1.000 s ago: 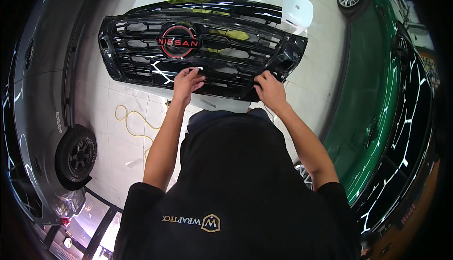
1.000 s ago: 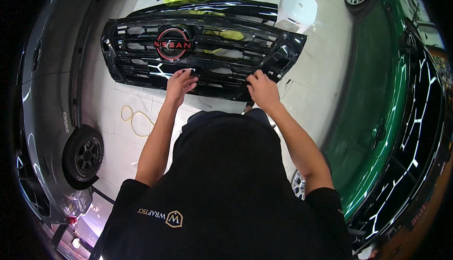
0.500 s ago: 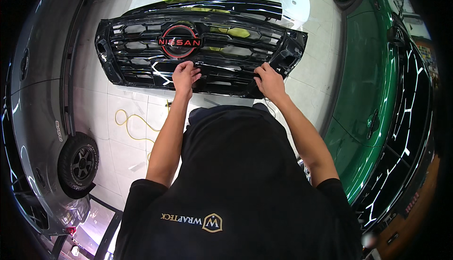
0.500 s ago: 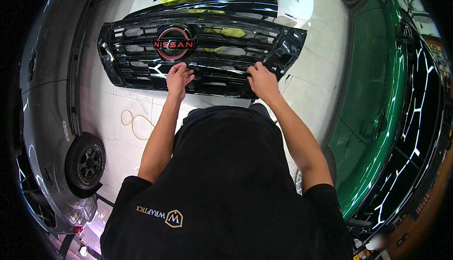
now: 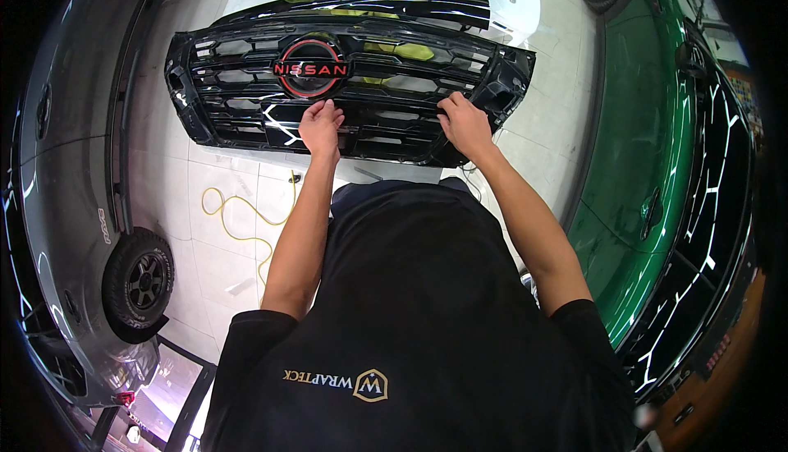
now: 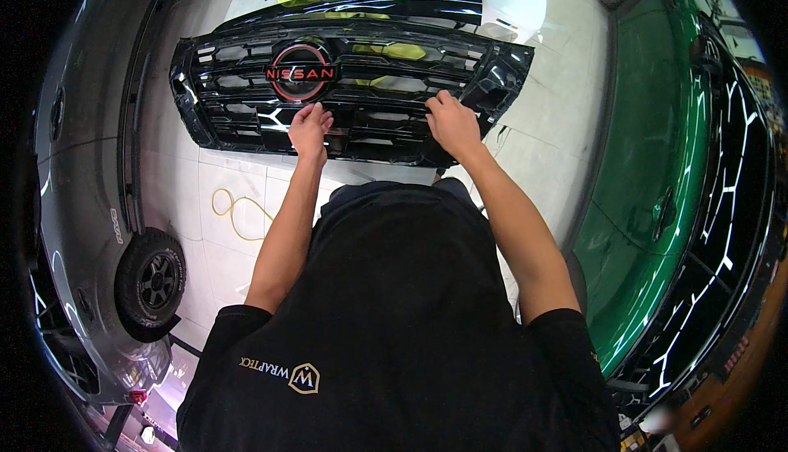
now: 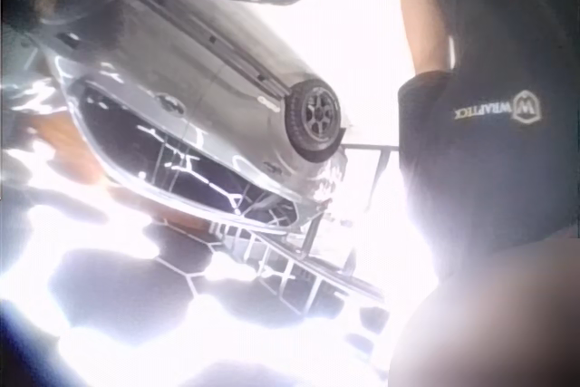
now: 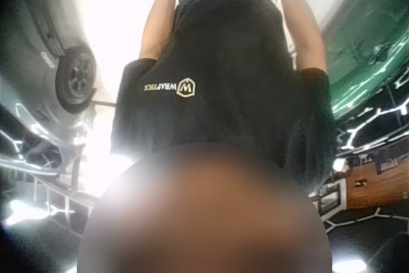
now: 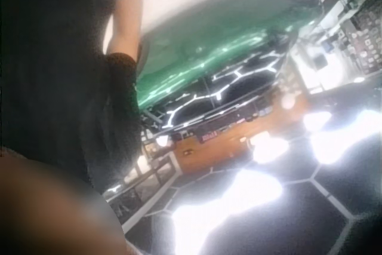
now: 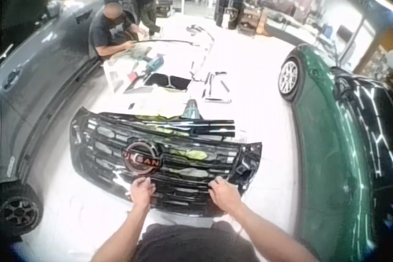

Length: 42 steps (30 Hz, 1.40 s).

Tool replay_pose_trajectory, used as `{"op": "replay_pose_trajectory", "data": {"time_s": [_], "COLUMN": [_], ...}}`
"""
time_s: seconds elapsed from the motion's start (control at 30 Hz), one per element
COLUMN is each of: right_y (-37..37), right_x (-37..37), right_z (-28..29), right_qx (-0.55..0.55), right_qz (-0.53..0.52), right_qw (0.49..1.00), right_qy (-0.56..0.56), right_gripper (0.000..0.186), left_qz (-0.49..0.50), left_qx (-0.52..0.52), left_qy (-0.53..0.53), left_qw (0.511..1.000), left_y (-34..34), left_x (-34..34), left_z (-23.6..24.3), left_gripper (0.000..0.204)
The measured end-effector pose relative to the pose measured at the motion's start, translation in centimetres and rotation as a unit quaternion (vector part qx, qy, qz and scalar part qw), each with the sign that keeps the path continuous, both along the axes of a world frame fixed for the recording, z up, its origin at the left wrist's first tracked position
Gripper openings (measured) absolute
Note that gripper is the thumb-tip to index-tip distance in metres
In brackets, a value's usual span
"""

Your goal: The person applies a black vinyl wrap to a detached Nissan front grille, smoothing the surface with a squeegee and trimming edges. They then handle a roll of vinyl film and pass it to a coworker.

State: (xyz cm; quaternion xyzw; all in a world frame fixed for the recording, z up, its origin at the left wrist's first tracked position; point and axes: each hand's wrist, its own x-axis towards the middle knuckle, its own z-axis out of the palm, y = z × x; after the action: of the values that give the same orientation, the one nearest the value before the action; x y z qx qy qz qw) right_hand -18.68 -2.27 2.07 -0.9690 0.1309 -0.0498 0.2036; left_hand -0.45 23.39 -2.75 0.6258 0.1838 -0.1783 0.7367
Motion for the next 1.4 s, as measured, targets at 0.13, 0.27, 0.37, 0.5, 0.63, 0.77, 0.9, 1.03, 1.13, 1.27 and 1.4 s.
{"op": "replay_pose_trajectory", "data": {"time_s": [0.13,0.27,0.37,0.5,0.63,0.77,0.9,1.03,1.13,1.27,1.4], "right_y": [0.0,0.2,0.3,-0.2,-1.5,-2.4,-2.1,-1.4,-1.1,-1.1,-1.5], "right_x": [0.1,0.2,0.4,-0.2,-2.1,-3.6,-3.3,-2.0,-1.3,-0.9,-0.9], "right_z": [-0.2,-0.3,-0.3,0.0,0.5,0.8,0.6,0.3,0.0,-0.1,-0.1], "right_qx": [-0.001,0.001,-0.002,0.001,0.004,0.015,0.023,0.029,0.019,0.028,0.022], "right_qz": [-0.004,-0.016,-0.018,-0.031,-0.055,-0.075,-0.082,-0.080,-0.071,-0.067,-0.056], "right_qw": [1.000,1.000,1.000,0.999,0.998,0.997,0.996,0.996,0.997,0.997,0.998], "right_qy": [0.009,0.020,0.020,-0.011,-0.003,0.004,0.008,-0.002,0.005,0.005,0.013], "right_gripper": [0.020,0.021,0.022,0.028,0.032,0.030,0.028,0.028,0.024,0.021,0.021], "left_qz": [-0.006,-0.005,-0.004,-0.007,-0.011,-0.016,-0.027,-0.029,-0.020,-0.020,-0.024], "left_qx": [0.009,0.003,0.015,0.015,0.018,0.016,0.026,0.022,0.023,0.021,0.029], "left_qy": [-0.004,-0.014,-0.008,-0.001,-0.002,0.001,0.013,0.014,0.019,0.009,0.004], "left_qw": [1.000,1.000,1.000,1.000,1.000,1.000,0.999,0.999,0.999,1.000,0.999], "left_y": [-0.1,-0.3,-0.3,-0.2,-0.2,0.0,0.1,0.0,-0.1,-0.2,-0.1], "left_x": [-0.1,0.0,0.1,0.4,0.6,0.7,0.9,0.9,0.8,0.8,0.7], "left_z": [0.1,0.0,-0.2,-0.6,-0.9,-1.0,-1.0,-0.9,-0.8,-0.7,-0.8], "left_gripper": [0.036,0.038,0.037,0.036,0.033,0.036,0.038,0.037,0.035,0.035,0.036]}}
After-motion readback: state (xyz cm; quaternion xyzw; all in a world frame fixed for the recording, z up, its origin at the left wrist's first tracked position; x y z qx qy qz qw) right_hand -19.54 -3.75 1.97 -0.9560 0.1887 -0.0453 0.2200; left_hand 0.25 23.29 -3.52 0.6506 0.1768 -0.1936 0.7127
